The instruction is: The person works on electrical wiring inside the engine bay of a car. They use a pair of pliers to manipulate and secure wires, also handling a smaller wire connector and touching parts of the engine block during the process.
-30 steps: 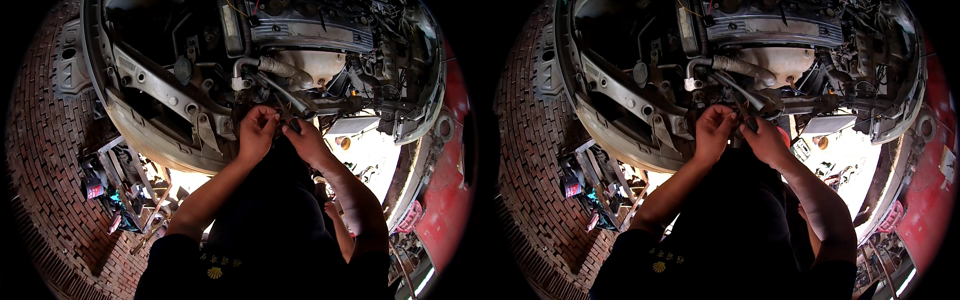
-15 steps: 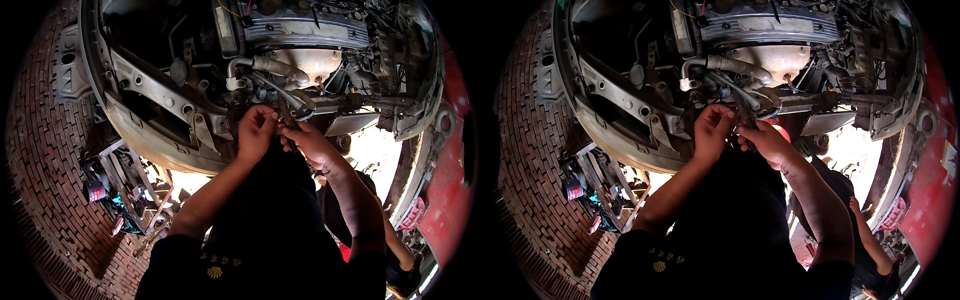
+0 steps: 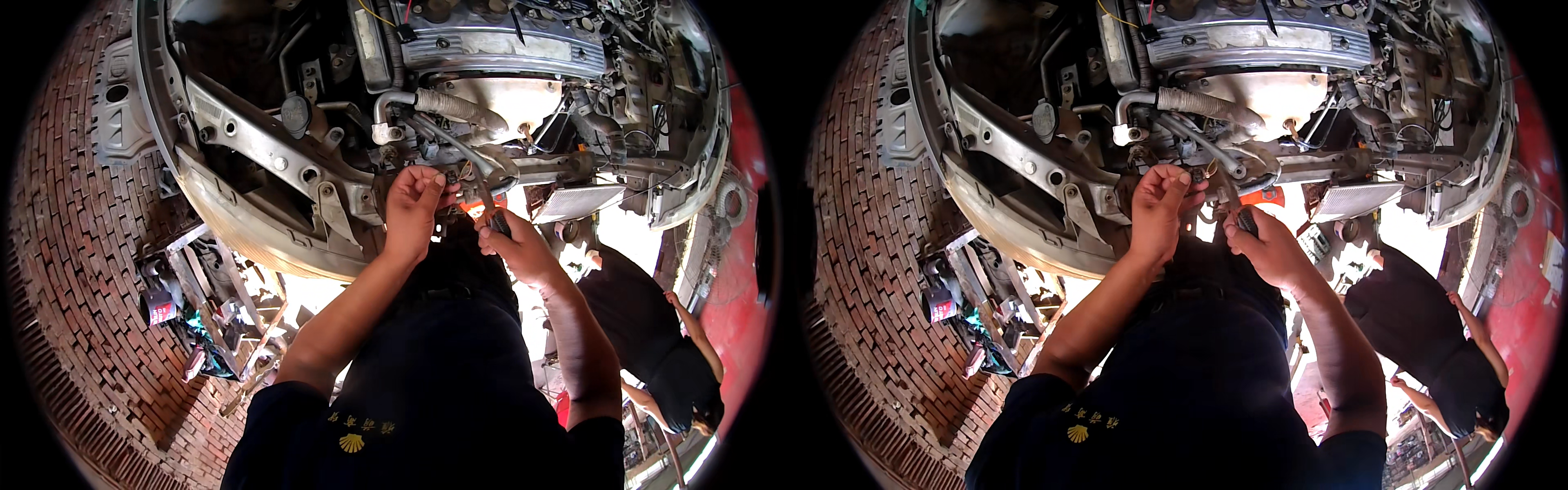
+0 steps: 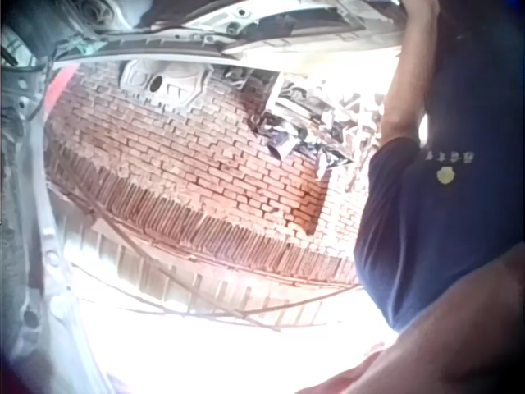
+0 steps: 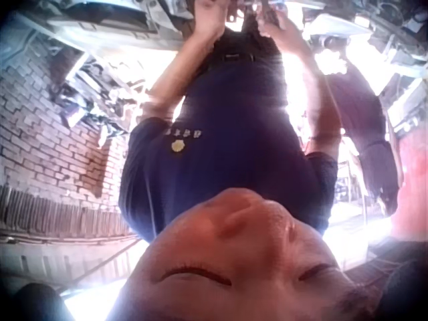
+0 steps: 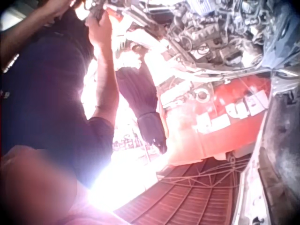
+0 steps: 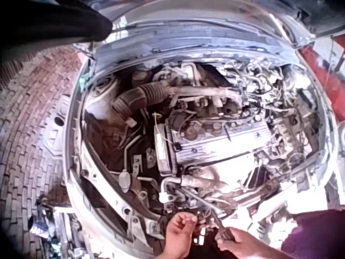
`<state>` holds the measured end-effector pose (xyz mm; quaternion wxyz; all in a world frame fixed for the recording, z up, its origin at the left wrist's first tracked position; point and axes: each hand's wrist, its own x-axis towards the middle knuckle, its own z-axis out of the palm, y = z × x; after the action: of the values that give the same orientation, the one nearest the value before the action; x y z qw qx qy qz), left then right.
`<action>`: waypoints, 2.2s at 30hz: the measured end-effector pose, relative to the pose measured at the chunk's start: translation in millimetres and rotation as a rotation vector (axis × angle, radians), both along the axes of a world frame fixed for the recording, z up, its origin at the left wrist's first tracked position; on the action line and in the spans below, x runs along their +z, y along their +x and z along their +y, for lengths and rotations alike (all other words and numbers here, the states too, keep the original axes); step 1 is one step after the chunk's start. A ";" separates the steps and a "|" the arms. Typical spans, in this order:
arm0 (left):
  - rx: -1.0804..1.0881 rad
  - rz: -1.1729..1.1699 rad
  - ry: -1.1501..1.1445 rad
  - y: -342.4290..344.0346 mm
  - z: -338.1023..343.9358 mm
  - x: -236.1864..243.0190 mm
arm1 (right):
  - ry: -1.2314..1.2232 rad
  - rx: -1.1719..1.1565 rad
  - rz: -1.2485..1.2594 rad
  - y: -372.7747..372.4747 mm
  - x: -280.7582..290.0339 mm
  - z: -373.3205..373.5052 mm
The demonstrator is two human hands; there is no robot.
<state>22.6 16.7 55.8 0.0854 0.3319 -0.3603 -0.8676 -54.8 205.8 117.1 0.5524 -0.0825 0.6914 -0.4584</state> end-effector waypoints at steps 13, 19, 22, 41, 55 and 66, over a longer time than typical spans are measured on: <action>-0.119 0.217 -1.055 28.9 -47.8 105.7 | -0.283 -0.391 0.075 26.2 11.2 1.2; 0.351 0.100 -1.068 -73.3 -229.3 162.0 | -0.344 -0.517 0.036 31.1 1.2 14.9; 0.506 0.165 -1.224 -150.2 -333.9 174.6 | -0.320 -0.536 0.018 36.6 0.2 17.3; 0.361 0.227 -1.608 -133.4 -252.5 191.1 | -0.253 -0.588 0.039 32.1 -10.0 47.8; -0.445 -0.049 -1.359 -21.0 -17.4 -17.9 | -0.264 -0.692 0.092 58.9 -31.9 26.2; -0.460 -0.171 -0.420 -75.0 -8.4 -49.0 | -0.123 -0.636 0.514 3.0 -29.4 21.9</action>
<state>-52.4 8.4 6.8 -0.0767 0.2889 -0.6029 -0.7397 -51.8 227.7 87.6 0.1866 -0.0095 0.7691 -0.6113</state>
